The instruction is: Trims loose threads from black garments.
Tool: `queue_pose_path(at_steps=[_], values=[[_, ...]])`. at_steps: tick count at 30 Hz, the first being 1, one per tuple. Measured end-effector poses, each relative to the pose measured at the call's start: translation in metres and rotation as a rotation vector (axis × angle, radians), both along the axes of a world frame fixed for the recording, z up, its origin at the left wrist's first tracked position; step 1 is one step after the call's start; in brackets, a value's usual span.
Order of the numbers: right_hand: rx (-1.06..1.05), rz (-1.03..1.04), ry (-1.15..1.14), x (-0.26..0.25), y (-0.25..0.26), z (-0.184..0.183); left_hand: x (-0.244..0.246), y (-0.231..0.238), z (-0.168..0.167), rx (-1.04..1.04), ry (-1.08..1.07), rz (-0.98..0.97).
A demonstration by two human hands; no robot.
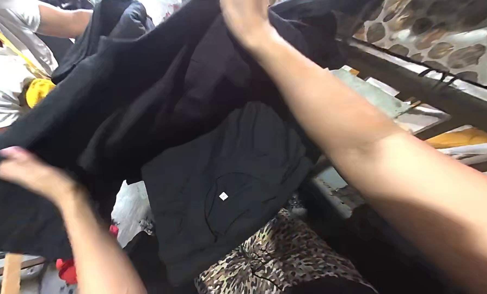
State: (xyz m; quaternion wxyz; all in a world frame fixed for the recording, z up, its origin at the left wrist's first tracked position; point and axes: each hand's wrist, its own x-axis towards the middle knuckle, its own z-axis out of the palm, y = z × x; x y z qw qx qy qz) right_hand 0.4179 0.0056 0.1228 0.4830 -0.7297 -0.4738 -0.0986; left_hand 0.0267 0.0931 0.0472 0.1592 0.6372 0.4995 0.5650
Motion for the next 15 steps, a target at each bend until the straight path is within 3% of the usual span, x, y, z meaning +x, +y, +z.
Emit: queue_pose_path(at_steps=[2,3,6,9,11,13,15], values=[[-0.408,0.066,-0.078,0.019,0.019,-0.043,0.017,0.020,-0.037,-0.209,0.356,-0.157],[-0.580,0.116,-0.102,0.020,0.023,-0.064,0.023,0.027,-0.063,-0.295,0.394,-0.229],[-0.747,0.140,-0.165,0.011,0.033,-0.086,0.026,0.011,-0.125,-0.477,0.087,-0.286],[-0.709,0.143,-0.159,0.012,0.040,-0.089,0.038,-0.019,-0.152,-0.624,-0.200,-0.148],[-0.598,0.193,-0.131,0.020,0.045,-0.093,0.031,-0.024,-0.189,-0.670,-0.266,-0.170],[-0.328,0.312,-0.058,0.034,0.043,-0.097,0.020,-0.037,-0.239,-0.507,-0.114,-0.147],[0.045,0.432,0.136,0.058,0.048,-0.096,0.023,-0.070,-0.253,-0.110,0.292,0.127]])
